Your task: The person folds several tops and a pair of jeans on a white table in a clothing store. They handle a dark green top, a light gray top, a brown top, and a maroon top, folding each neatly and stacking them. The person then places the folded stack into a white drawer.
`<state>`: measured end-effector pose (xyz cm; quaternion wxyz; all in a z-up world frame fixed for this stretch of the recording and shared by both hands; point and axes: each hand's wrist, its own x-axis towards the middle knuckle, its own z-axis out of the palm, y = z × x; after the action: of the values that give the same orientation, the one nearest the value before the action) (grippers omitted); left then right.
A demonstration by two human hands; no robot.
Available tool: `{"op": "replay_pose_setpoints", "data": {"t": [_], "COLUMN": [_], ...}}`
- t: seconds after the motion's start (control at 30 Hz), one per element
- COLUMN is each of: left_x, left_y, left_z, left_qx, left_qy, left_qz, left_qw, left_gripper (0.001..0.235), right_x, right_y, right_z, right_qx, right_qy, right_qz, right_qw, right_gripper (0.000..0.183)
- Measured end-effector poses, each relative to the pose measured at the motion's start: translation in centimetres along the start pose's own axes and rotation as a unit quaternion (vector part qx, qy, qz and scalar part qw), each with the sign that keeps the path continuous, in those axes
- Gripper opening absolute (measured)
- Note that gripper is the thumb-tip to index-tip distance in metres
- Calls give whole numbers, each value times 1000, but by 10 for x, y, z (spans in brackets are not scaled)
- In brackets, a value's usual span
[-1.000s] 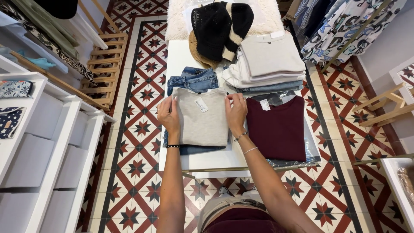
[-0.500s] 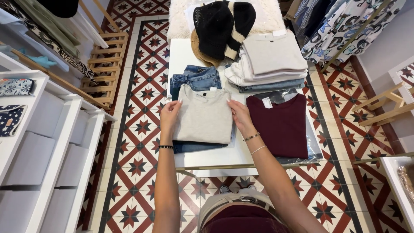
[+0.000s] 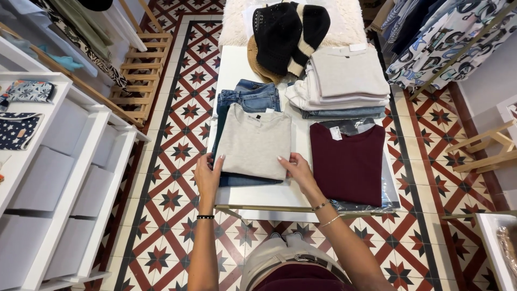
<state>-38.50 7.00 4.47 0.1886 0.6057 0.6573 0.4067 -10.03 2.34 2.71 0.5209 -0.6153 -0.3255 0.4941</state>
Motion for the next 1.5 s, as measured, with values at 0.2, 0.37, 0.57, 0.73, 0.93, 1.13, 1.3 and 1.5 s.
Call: {"op": "replay_pose_setpoints", "data": {"t": [0.2,0.37,0.57,0.73,0.93,1.13,1.3,1.5], "left_x": [25,45,57,74,73,72,89,106], "left_y": [-32,-38,-32,-42,-64,-50,-56,-13], "left_z": [-2,-12,-25,-21,-4,-13,6,7], "left_qx": [66,42,-34,-269,-355,-371,-364,-310], "left_qy": [-138,-238,-288,-321,-395,-396,-417,-403], "left_qz": [-54,-97,-113,-168,-257,-254,-238,-240], "left_qw": [987,966,950,892,808,801,798,827], "left_gripper": [55,56,45,50,58,45,49,105], "right_x": [5,-3,-3,-33,-41,-43,-20,12], "right_y": [16,-9,-28,-86,-100,-89,-65,-39], "right_z": [2,9,16,42,51,46,29,9], "right_qx": [2,6,-76,20,-44,14,11,74], "right_qy": [-60,-62,-60,-45,4,25,5,-37], "right_qz": [59,90,115,148,145,150,166,187], "right_qw": [996,994,989,988,988,988,986,979], "right_gripper": [67,69,85,103,104,104,102,90]}}
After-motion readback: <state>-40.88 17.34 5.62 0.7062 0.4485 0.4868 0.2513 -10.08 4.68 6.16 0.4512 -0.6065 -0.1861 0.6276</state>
